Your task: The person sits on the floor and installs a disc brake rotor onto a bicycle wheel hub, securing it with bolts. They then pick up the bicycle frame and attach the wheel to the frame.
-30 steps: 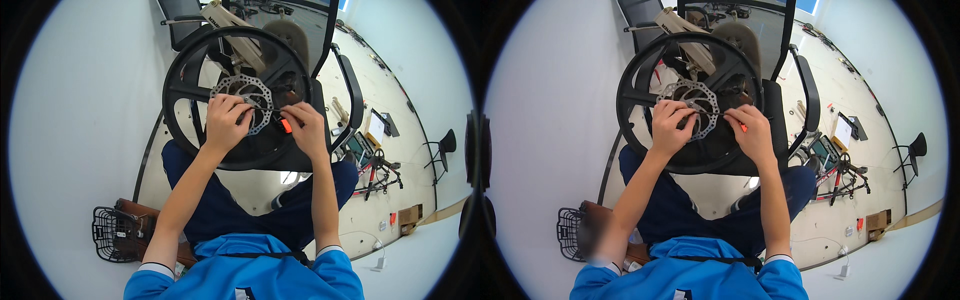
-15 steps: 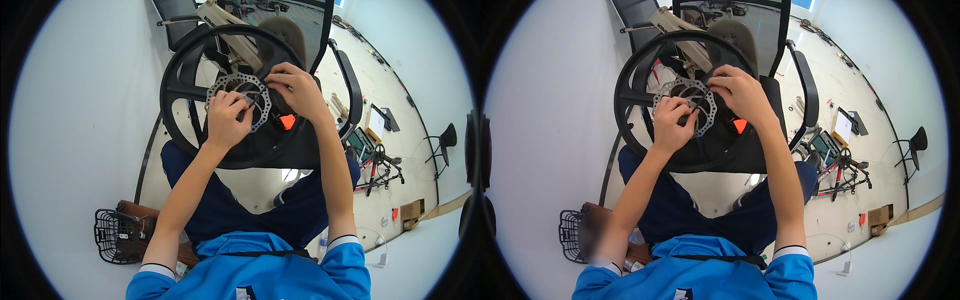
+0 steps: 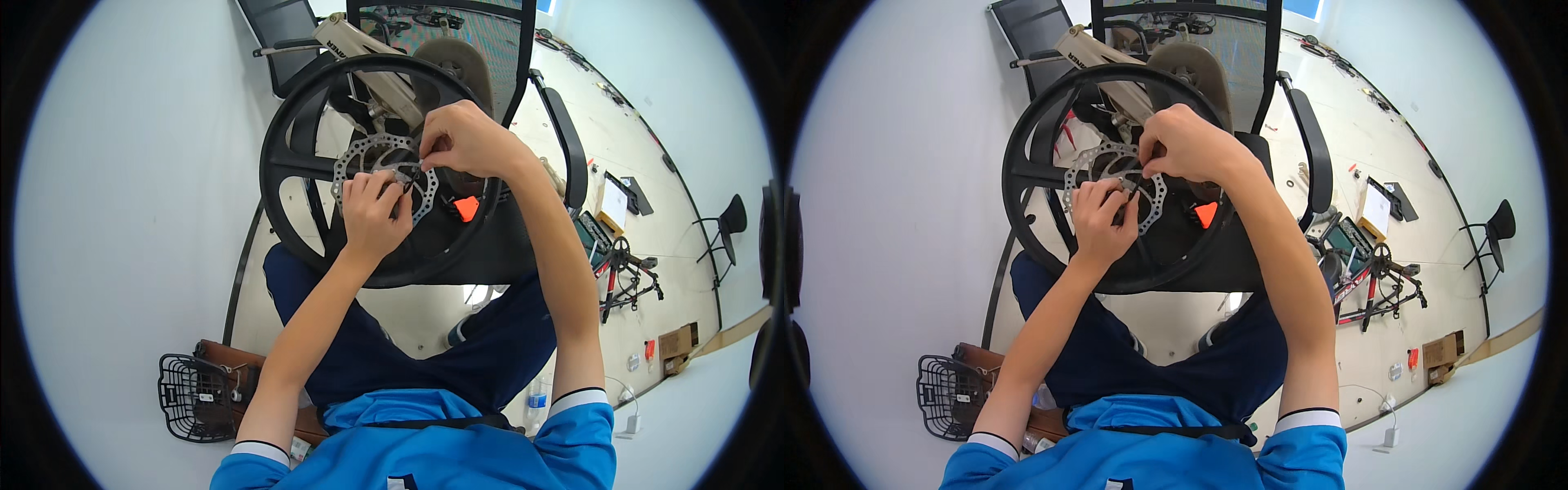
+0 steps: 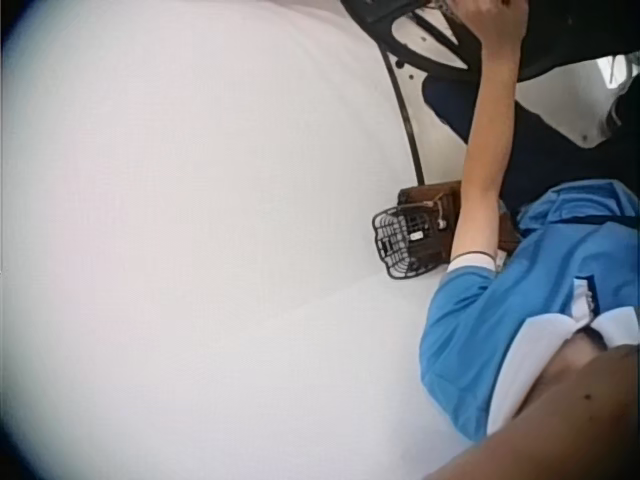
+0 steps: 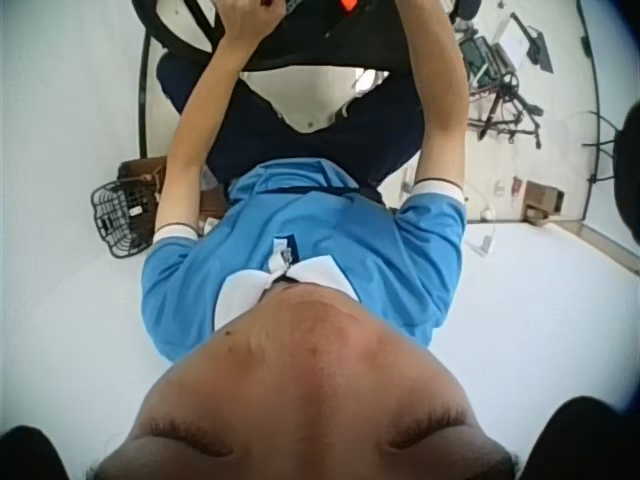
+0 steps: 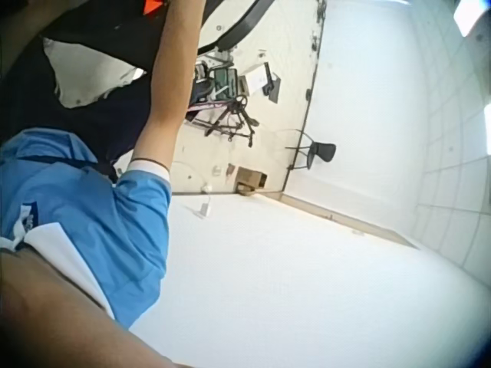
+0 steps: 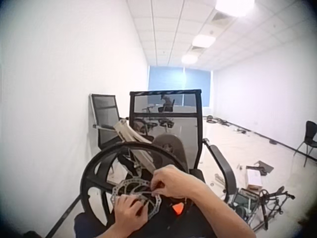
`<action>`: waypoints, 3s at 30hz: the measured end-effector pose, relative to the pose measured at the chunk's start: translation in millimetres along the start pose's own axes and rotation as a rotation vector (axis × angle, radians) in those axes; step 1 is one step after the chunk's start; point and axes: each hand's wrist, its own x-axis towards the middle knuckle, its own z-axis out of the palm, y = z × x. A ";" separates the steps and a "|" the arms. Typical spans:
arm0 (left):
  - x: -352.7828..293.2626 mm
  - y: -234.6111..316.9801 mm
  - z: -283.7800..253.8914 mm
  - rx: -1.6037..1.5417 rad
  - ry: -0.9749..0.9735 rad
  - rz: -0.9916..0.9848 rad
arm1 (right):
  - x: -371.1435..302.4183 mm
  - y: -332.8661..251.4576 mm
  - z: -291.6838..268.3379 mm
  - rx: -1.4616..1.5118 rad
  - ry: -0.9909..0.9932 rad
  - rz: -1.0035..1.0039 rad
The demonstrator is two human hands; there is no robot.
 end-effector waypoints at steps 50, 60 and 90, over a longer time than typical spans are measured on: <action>11.4 -11.9 -24.3 -0.069 -0.230 0.047 | -100.4 -16.7 166.1 1.086 0.481 0.432; 18.0 -7.1 -24.4 -0.084 -0.192 0.015 | -103.7 -9.4 153.6 0.683 0.626 0.447; 8.0 -0.2 -12.1 -0.044 -0.158 -0.071 | 5.6 13.0 13.7 0.008 0.167 -0.149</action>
